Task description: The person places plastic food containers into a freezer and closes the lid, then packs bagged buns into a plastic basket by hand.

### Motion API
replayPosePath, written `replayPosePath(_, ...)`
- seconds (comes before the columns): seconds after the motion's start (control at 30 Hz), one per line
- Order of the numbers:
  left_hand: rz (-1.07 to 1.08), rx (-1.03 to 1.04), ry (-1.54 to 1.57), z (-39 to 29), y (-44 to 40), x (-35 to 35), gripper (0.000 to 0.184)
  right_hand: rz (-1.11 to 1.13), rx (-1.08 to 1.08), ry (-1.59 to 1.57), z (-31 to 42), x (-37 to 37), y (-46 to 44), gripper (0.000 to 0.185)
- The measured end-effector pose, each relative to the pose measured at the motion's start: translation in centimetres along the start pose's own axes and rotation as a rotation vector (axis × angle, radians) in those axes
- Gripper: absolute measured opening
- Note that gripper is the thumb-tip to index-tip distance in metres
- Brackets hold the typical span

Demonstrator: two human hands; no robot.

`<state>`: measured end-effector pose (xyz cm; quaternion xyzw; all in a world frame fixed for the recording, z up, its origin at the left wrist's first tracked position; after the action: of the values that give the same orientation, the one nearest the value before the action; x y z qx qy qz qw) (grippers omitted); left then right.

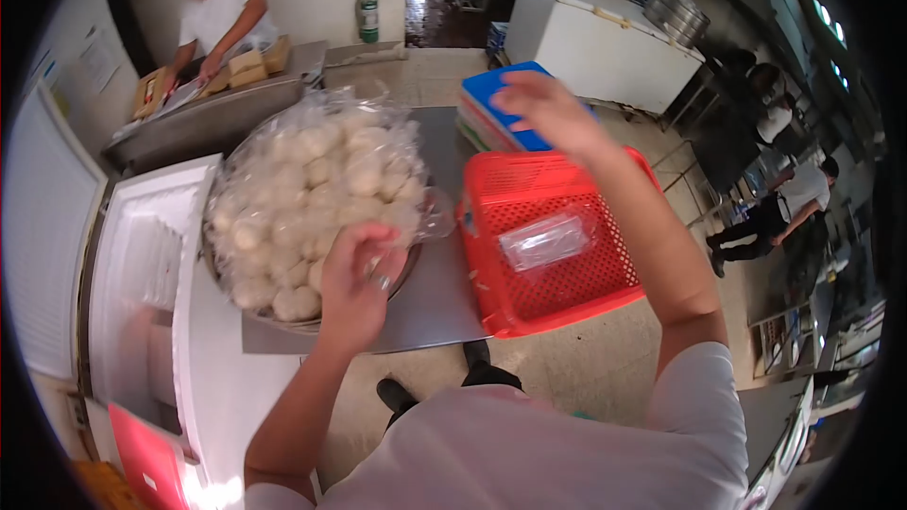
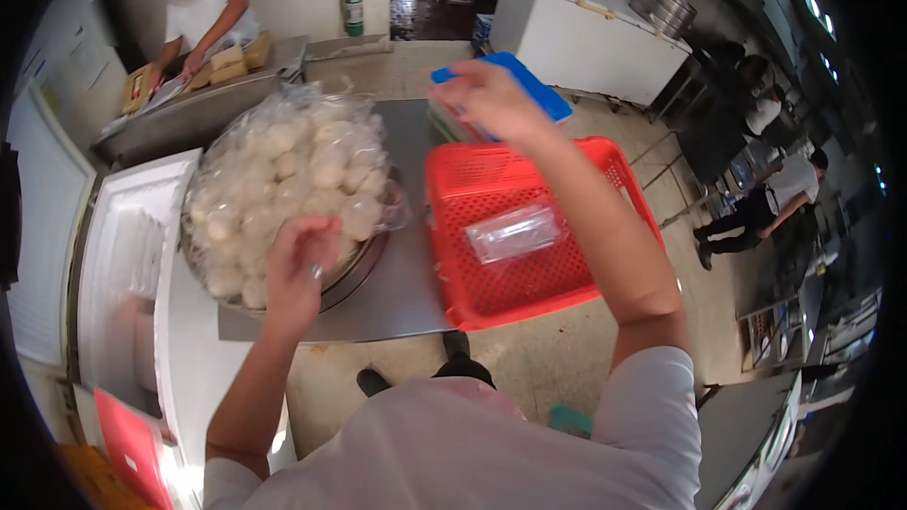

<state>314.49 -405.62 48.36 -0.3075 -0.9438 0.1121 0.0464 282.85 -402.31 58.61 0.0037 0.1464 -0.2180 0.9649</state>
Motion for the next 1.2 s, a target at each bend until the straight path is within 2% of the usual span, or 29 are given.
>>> replayPosePath(0.1, 0.094, -0.119, -0.003, 2.9, -9.0, 8.5, 0.036, -0.284, 0.129, 0.006, -7.0, -15.6, -0.5, 0.076)
replayPosePath(0.2, 0.055, -0.311, -0.189, 7.5, -17.2, 14.8, 0.062, -0.382, 0.228, -0.013, -15.4, -26.5, -1.6, 0.075)
replayPosePath(0.3, 0.067, -0.45, -0.298, 13.8, -24.7, 19.1, 0.084, -0.379, 0.352, 0.033, -22.8, -33.2, -3.8, 0.067)
replayPosePath(0.4, 0.126, -0.612, -0.31, 17.0, -28.9, 22.6, 0.1, -0.355, 0.406, 0.041, -27.2, -36.5, -7.3, 0.074)
replayPosePath(0.43, 0.192, -0.687, -0.292, 18.5, -30.1, 23.4, 0.11, -0.335, 0.432, 0.035, -28.6, -37.1, -8.9, 0.078)
replayPosePath(0.53, 0.231, -0.75, -0.269, 20.1, -31.7, 26.2, 0.117, -0.275, 0.502, 0.021, -32.7, -38.1, -13.4, 0.091)
replayPosePath(0.6, 0.288, -0.883, -0.273, 23.3, -32.1, 27.2, 0.121, -0.23, 0.541, 0.025, -35.4, -37.5, -16.0, 0.099)
replayPosePath(0.7, 0.347, -1.087, -0.205, 27.2, -31.9, 28.0, 0.131, 0.09, 0.588, -0.103, -38.4, -34.9, -19.2, 0.104)
replayPosePath(0.73, 0.365, -1.154, -0.169, 28.1, -31.6, 28.2, 0.135, 0.12, 0.642, -0.128, -39.7, -34.4, -19.6, 0.104)
replayPosePath(0.83, 0.528, -1.095, 0.057, 28.9, -31.6, 29.7, 0.128, 0.228, 0.751, -0.276, -41.3, -32.2, -19.2, 0.103)
replayPosePath(0.9, 0.505, -1.043, 0.092, 29.5, -32.2, 29.5, 0.118, 0.338, 0.74, -0.471, -39.2, -30.7, -18.5, 0.102)
replayPosePath(1.1, 0.324, -0.894, 0.108, 29.7, -34.1, 27.6, 0.101, 0.345, 0.719, -0.463, -38.5, -28.9, -17.7, 0.1)
replayPosePath(1.2, 0.253, -0.836, 0.079, 28.4, -35.4, 25.5, 0.094, 0.479, 0.749, -0.425, -37.9, -26.3, -17.4, 0.1)
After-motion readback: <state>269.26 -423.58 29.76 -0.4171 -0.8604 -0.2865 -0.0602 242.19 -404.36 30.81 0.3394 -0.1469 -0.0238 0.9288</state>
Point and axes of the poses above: each hand's wrist, its own y-axis away from the middle knuckle, its own x-axis out of the palm, z = x × y, the point moved 8 cm from there along -y, towards the middle knuckle, and after that the axes turned 6 degrees about -y, right-handed, at the moved point
